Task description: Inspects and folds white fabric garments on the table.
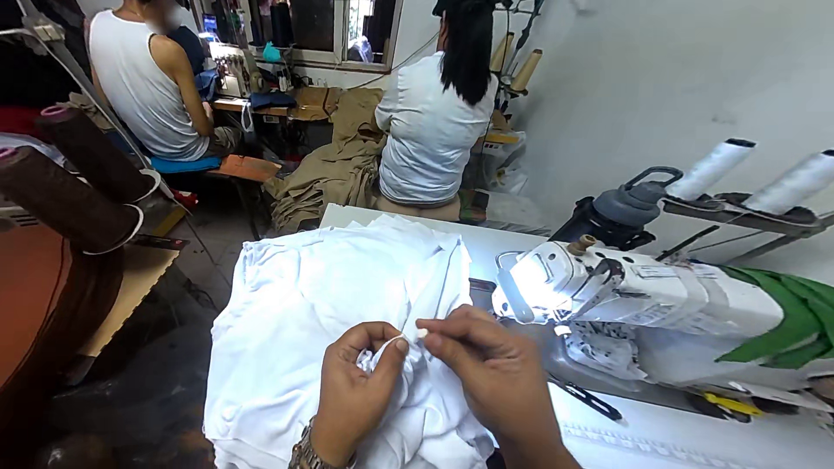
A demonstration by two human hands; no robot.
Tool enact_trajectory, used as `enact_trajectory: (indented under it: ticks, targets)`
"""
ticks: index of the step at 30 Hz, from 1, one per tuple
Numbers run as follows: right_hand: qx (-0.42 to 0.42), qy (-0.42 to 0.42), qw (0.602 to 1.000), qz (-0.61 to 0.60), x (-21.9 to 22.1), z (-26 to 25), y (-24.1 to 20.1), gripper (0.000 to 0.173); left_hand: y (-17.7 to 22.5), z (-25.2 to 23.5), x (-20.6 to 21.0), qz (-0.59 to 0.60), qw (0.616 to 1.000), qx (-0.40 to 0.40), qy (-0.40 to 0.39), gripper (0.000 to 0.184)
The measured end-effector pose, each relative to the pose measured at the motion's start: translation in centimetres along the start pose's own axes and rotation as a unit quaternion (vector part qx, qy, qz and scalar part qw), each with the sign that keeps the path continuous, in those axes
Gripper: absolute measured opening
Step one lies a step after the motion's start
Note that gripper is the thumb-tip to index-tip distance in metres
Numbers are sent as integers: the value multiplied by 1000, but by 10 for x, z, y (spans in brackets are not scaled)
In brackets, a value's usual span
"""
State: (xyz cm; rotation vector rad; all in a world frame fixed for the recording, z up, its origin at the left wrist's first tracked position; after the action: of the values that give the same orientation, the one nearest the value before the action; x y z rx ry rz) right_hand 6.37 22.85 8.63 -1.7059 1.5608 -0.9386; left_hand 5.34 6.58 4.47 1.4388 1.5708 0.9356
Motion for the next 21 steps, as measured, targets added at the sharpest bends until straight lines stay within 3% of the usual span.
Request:
enact_trajectory:
  ticks: [11,14,16,18,21]
  targets:
    - [-17,-23,996,87,29,-14,-1,12,1,4,9,-30,999,43,-2,7]
    - [62,18,995,-81,18,-30,6,13,5,2,5,-23,999,41,15,7]
    - [130,82,963,-221,7,-43,10,21,9,3,9,-40,997,53,38,8]
    - [202,128,931,-275,1,-57,16,30,18,7,22,-127,987,99,25,14]
    - [309,137,904,-261,2,-79,33,32,33,23,61,-357,908,208,-64,15]
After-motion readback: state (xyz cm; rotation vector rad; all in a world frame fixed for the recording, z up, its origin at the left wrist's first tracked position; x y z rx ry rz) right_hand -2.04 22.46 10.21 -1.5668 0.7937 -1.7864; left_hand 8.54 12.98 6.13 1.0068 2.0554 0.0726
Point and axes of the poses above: each hand's wrist, its own z-axis away from the middle knuckle, its own x-axis out of the palm, y = z × x, the point moved 6 cm from there along -z, towards the middle knuckle, and after that the axes turned 15 degrees about -z, right-handed, at the moved point
